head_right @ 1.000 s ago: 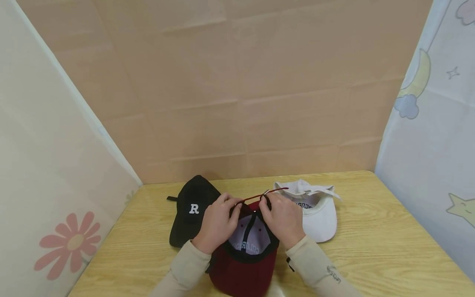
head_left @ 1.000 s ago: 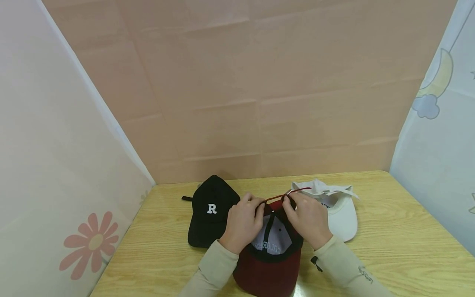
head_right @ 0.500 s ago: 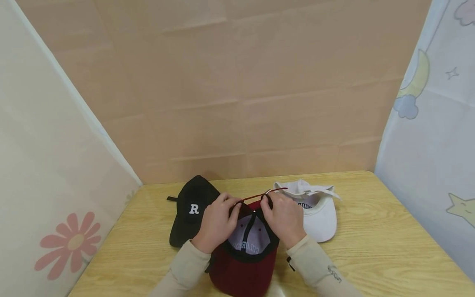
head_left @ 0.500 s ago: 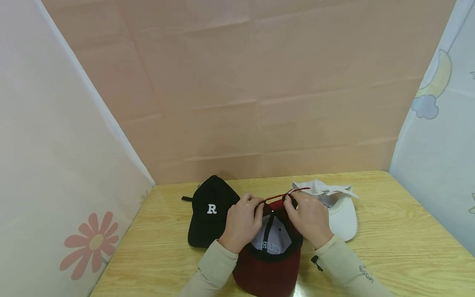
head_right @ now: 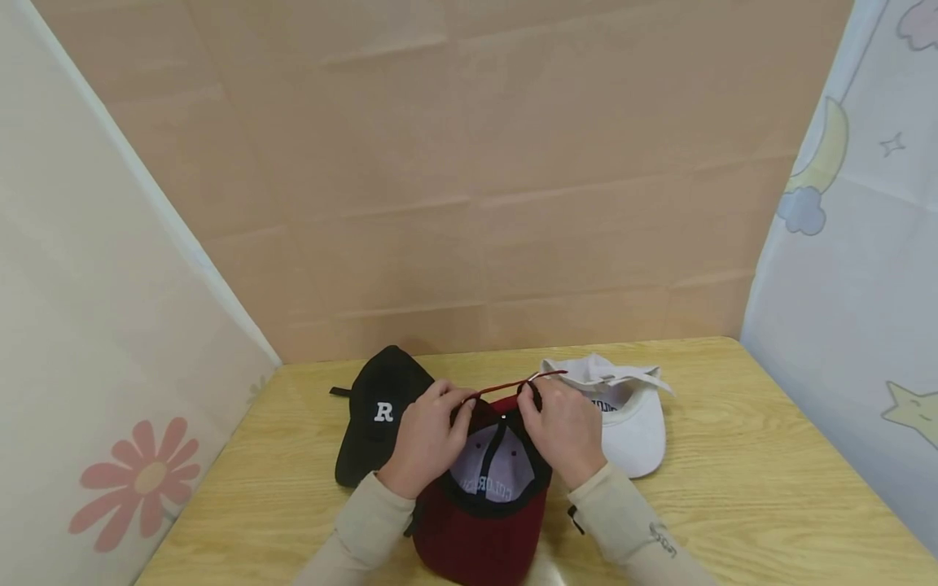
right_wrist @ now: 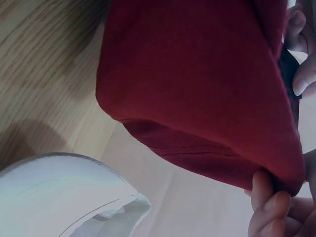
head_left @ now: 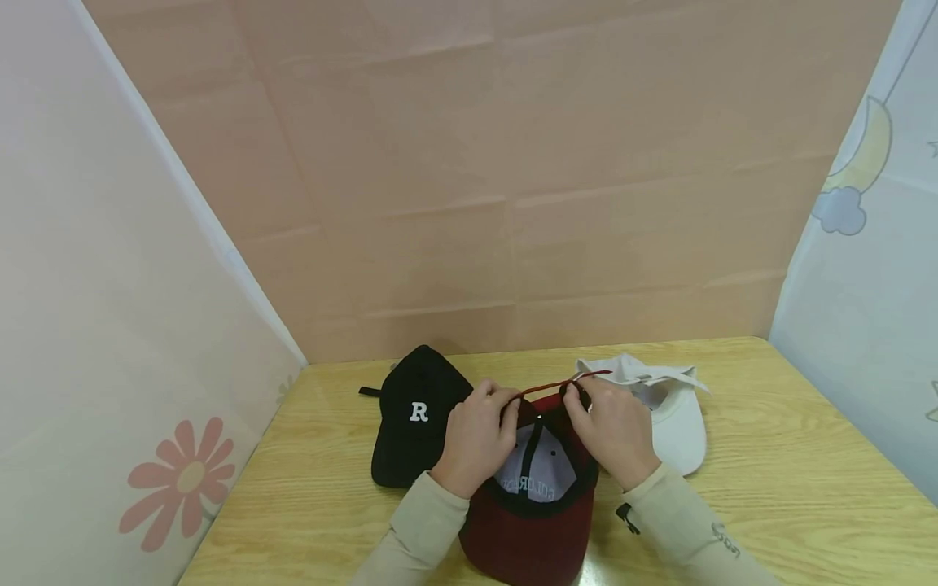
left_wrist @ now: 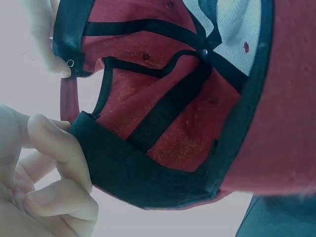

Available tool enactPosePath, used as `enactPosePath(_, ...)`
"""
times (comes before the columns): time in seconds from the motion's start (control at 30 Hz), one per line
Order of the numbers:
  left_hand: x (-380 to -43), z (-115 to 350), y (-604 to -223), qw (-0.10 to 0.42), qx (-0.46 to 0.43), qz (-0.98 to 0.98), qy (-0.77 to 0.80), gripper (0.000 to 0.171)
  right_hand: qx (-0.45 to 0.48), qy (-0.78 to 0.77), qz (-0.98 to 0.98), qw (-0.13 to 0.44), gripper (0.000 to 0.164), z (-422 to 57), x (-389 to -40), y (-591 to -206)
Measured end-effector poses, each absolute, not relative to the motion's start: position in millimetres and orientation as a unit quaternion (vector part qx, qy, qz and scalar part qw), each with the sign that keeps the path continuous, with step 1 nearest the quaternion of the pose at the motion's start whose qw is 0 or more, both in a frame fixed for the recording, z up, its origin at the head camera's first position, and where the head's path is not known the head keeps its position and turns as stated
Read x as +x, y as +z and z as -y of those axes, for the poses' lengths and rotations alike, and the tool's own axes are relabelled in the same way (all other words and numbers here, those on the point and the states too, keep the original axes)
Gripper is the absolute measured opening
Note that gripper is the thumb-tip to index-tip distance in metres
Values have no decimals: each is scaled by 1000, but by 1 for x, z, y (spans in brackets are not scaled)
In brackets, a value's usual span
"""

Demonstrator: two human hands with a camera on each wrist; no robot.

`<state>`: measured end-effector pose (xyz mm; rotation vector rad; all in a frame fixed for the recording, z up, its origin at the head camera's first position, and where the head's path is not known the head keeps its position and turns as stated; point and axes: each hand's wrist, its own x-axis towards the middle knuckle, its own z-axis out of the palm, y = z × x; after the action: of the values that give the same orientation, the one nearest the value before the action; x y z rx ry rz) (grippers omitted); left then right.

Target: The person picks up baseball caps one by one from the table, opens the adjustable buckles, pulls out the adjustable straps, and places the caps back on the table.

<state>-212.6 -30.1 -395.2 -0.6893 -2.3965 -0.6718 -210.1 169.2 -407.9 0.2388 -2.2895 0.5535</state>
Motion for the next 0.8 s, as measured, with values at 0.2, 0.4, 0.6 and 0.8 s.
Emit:
enactPosePath(0.2, -213, 30, -395, 279, -257, 891, -248, 16, 93, 220, 897, 373, 15, -170, -210, -408)
enactPosePath(0.4, -213, 30, -394, 274, -256, 894, -247, 17, 83, 224, 899, 367, 16, -172, -211, -408)
enactPosePath(0.6, -214, 31, -392, 275, -249, 897, -242, 18, 77, 220, 900, 368, 16, -173, -211, -407)
enactPosePath(0.8, -214, 31, -393, 270, -246, 898, -243, 19, 77, 215, 902, 367, 17, -174, -211, -407)
